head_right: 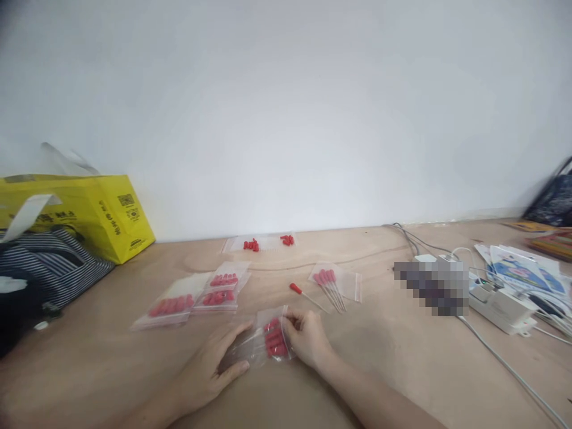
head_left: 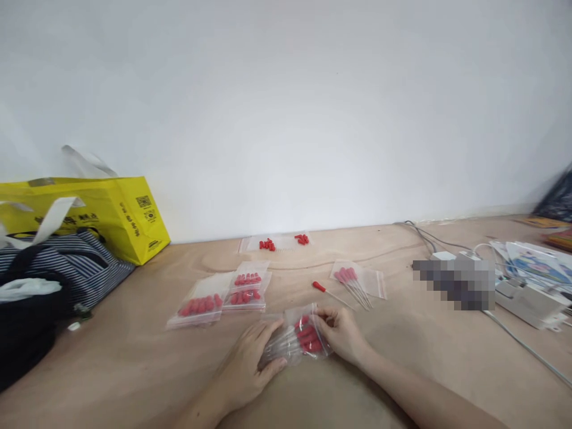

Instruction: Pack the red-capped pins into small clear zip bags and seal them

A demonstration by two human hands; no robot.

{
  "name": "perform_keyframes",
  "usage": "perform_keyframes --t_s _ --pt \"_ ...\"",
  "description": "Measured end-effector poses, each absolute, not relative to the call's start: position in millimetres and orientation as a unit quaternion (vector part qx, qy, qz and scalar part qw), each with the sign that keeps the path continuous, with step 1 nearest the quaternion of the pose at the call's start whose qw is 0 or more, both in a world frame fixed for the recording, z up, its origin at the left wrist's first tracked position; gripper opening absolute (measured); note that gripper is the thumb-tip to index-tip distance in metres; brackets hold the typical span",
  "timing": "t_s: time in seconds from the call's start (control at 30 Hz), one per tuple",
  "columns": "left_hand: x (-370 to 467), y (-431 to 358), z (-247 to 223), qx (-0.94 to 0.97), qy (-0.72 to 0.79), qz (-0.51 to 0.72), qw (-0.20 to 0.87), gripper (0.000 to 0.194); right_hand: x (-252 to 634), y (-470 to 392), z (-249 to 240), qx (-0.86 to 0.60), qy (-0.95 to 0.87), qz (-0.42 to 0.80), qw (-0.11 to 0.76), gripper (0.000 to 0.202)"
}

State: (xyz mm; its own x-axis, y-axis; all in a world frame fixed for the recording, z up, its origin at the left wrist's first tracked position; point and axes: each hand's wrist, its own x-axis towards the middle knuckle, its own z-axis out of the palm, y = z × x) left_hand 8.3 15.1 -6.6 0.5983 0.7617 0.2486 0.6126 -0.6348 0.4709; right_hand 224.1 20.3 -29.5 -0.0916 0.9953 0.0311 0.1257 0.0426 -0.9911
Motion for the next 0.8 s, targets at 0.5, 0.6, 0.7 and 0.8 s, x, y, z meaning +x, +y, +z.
perform_keyframes --t_s 0.5,0.6,0.7,0.8 --pt "6.9 15.2 -8.6 0.878 0.391 0.219 0.171 0.045 252.8 75.2 -6.0 -0.68 -0.672 0.128 0.263 0.018" --pt "6.8 15.6 -8.5 0.879 0.388 0.216 0.174 0.044 271.1 61.2 -10.3 -0.604 -0.612 0.175 0.479 0.025" --pt "7.3 16.0 -7.4 0.881 0.385 0.217 0.17 0.043 279.7 47.9 -19.9 -0.565 -0.467 0.247 0.634 0.033" --pt "7.7 15.8 -6.0 0.883 0.387 0.212 0.163 0.043 274.0 40.6 -28.8 -0.545 -0.381 0.303 0.683 0.037"
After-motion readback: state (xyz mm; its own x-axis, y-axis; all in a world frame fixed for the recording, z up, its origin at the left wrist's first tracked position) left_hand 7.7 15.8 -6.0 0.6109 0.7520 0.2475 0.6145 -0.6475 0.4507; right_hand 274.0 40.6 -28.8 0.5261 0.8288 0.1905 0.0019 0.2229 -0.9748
